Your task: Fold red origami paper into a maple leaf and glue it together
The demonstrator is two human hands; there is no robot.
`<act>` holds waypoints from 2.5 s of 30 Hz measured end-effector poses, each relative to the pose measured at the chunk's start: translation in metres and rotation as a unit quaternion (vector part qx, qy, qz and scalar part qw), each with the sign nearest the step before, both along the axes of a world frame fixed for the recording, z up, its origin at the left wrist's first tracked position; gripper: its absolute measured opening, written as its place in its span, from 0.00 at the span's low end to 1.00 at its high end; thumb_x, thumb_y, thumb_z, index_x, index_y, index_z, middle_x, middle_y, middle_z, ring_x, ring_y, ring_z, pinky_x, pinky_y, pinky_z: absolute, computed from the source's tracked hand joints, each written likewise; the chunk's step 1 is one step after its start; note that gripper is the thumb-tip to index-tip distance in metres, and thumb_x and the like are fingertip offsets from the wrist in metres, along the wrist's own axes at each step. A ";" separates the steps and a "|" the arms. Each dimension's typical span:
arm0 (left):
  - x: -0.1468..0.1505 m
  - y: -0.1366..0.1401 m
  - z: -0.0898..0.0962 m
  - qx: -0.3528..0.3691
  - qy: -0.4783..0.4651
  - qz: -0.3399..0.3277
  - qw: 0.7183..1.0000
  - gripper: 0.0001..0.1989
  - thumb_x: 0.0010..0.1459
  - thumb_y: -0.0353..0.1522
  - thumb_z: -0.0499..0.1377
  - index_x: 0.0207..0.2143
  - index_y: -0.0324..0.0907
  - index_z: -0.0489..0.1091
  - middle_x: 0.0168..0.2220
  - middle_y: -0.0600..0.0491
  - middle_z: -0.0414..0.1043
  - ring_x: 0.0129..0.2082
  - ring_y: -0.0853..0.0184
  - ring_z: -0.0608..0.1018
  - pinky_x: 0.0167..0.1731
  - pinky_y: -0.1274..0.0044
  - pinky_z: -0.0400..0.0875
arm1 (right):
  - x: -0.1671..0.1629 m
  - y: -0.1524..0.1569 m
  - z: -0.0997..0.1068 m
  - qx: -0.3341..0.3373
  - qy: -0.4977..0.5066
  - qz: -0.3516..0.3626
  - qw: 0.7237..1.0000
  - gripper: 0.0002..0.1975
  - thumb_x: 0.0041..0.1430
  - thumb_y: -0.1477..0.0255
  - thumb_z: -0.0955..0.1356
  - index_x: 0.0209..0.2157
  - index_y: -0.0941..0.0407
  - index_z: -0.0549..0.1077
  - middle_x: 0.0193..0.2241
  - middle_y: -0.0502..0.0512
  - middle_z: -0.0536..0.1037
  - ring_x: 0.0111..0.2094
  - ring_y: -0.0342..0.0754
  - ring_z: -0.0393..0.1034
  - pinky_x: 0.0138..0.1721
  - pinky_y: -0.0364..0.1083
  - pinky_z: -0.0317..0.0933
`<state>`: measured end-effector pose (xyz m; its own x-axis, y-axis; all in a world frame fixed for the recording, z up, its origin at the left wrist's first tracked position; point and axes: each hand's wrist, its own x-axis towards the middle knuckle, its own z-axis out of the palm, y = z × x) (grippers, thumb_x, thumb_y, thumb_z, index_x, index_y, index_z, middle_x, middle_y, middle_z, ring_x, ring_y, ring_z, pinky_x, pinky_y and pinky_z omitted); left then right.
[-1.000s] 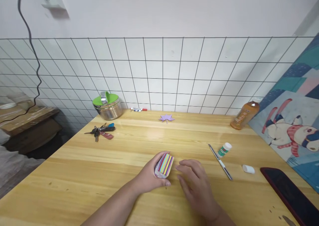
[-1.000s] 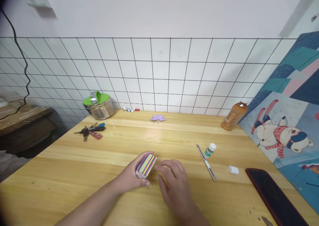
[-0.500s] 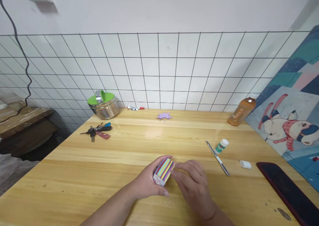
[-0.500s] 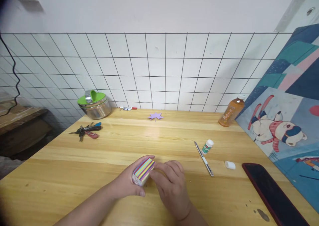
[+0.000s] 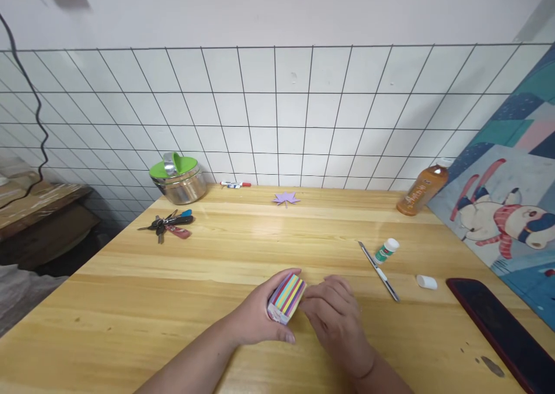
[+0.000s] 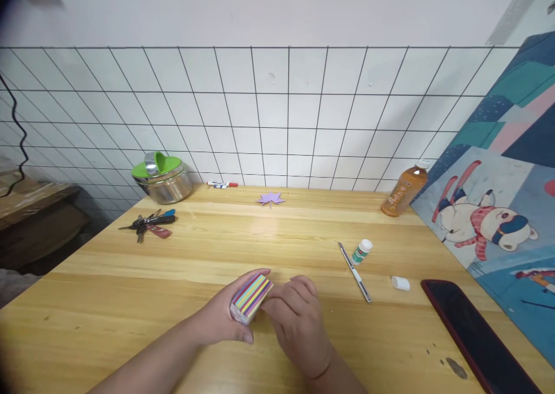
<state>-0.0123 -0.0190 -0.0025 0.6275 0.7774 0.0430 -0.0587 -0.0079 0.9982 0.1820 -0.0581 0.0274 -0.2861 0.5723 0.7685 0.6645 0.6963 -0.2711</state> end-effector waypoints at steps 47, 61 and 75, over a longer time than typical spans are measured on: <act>-0.004 0.011 0.014 -0.014 0.081 -0.154 0.985 0.51 0.29 0.32 0.74 0.58 0.44 0.57 0.56 0.45 0.64 0.55 0.54 0.67 0.55 0.66 0.58 | 0.026 -0.004 0.018 -0.275 -0.103 0.117 0.949 0.10 0.56 0.85 0.59 0.31 0.56 0.64 0.32 0.53 0.71 0.36 0.47 0.63 0.35 0.45 0.58; -0.003 0.011 0.015 0.004 0.112 -0.149 0.983 0.50 0.32 0.32 0.73 0.59 0.45 0.56 0.57 0.44 0.62 0.54 0.55 0.67 0.54 0.66 0.59 | 0.064 0.007 0.016 -0.202 0.062 -0.058 0.976 0.05 0.62 0.73 0.60 0.31 0.54 0.63 0.30 0.51 0.73 0.33 0.47 0.65 0.35 0.46 0.58; -0.004 0.008 0.017 -0.037 0.094 -0.085 0.991 0.51 0.30 0.31 0.73 0.59 0.45 0.56 0.57 0.43 0.62 0.56 0.54 0.66 0.56 0.65 0.57 | 0.060 0.033 -0.021 -0.381 -0.089 -0.323 0.862 0.05 0.58 0.74 0.61 0.32 0.56 0.68 0.35 0.57 0.71 0.35 0.50 0.67 0.31 0.45 0.55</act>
<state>-0.0166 -0.0112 0.0143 0.7407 0.6569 -0.1410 0.1344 0.0608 0.9891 0.2419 -0.0251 0.0064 0.2065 0.9756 0.0752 0.9248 -0.1695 -0.3405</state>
